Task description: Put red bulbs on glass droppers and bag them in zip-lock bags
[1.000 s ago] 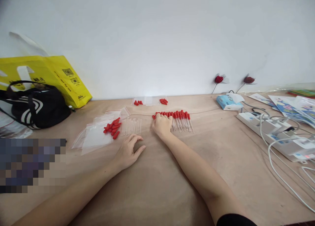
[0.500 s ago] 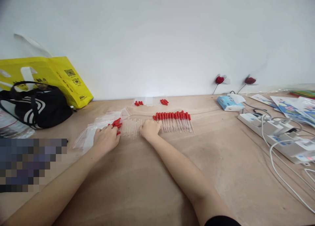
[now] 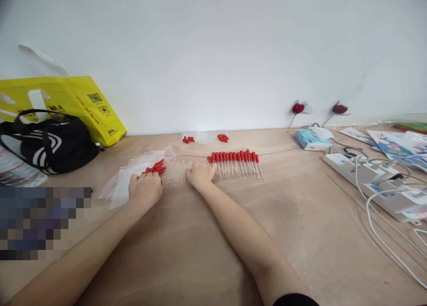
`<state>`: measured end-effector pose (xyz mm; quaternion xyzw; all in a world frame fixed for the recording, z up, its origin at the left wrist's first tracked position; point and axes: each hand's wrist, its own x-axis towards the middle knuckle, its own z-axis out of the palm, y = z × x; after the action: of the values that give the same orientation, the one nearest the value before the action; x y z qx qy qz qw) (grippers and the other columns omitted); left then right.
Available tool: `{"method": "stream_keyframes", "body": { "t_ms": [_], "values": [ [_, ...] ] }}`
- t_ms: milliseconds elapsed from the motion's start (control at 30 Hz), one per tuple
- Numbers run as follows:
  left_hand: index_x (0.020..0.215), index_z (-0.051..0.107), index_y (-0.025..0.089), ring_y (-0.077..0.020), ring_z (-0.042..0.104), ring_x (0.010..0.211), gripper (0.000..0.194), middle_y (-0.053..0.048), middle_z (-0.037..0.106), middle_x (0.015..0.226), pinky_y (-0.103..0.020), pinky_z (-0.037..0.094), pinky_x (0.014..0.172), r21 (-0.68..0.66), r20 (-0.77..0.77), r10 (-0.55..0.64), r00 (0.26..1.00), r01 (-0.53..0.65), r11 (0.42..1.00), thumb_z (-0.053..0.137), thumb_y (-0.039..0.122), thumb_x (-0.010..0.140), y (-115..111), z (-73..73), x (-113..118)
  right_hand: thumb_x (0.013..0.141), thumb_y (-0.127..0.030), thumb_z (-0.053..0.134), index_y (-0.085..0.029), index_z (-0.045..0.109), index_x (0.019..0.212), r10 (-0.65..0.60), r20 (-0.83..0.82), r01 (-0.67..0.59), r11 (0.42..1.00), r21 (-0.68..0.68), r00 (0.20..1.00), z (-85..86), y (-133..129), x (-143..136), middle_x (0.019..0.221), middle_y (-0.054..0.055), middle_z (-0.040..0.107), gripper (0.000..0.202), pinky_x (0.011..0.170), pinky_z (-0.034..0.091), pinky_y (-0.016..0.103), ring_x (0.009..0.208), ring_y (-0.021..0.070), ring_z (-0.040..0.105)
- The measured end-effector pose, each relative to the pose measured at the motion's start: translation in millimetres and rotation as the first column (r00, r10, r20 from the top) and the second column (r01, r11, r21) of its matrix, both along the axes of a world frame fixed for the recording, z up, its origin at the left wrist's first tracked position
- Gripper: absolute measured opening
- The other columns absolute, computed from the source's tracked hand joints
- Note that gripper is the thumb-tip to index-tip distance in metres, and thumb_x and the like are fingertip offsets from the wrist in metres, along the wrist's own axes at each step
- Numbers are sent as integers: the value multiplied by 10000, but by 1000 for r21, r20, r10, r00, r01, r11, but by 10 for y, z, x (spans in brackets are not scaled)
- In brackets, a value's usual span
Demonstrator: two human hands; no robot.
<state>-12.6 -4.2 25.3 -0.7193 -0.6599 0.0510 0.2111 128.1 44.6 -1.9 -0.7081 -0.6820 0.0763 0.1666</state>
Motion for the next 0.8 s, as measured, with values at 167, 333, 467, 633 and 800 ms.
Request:
{"method": "stream_keyframes", "body": {
  "t_ms": [167, 333, 467, 633, 800],
  "values": [
    [852, 592, 51, -295, 580, 778, 305, -205, 640, 794, -365, 283, 661, 7, 10, -5, 1000, 5, 1000, 302, 43, 761, -41, 25, 38, 751, -314, 438, -141, 638, 802, 6, 9, -6, 1000, -28, 1000, 14, -18, 40, 822, 117, 656, 269, 798, 251, 405, 798, 229, 583],
    [896, 572, 62, -292, 557, 783, 314, -196, 622, 807, -368, 310, 670, 79, 56, -67, 996, 63, 995, 270, 52, 811, -127, 67, 143, 737, -259, 451, -131, 643, 793, 27, 64, -26, 1000, -15, 998, 38, -97, 146, 836, 133, 650, 237, 787, 240, 393, 789, 223, 570],
    [991, 546, 139, -248, 534, 805, 250, -114, 602, 833, -348, 355, 691, 123, 187, -369, 910, 351, 928, 365, 98, 824, -202, -110, 262, 777, -217, 418, -95, 616, 838, 115, 155, -130, 988, 85, 981, 10, -289, 346, 896, 169, 628, 240, 731, 256, 374, 858, 250, 529],
    [918, 575, 178, -193, 508, 766, 172, -54, 554, 829, -317, 413, 687, 136, 345, -578, 739, 570, 810, 418, 191, 849, -278, -378, 378, 828, -197, 387, -118, 564, 847, 238, 181, -276, 933, 229, 954, -114, -583, 790, 846, 123, 625, 194, 713, 261, 355, 830, 236, 505],
    [911, 596, 185, -175, 520, 799, 209, -59, 529, 887, -324, 434, 725, 177, 521, -595, 612, 604, 777, 398, 221, 856, -296, -432, 409, 847, -187, 394, -146, 554, 885, 466, 44, -450, 819, 356, 884, -239, -798, 1214, 835, 75, 609, 170, 709, 298, 304, 799, 180, 508]
  ]
}}
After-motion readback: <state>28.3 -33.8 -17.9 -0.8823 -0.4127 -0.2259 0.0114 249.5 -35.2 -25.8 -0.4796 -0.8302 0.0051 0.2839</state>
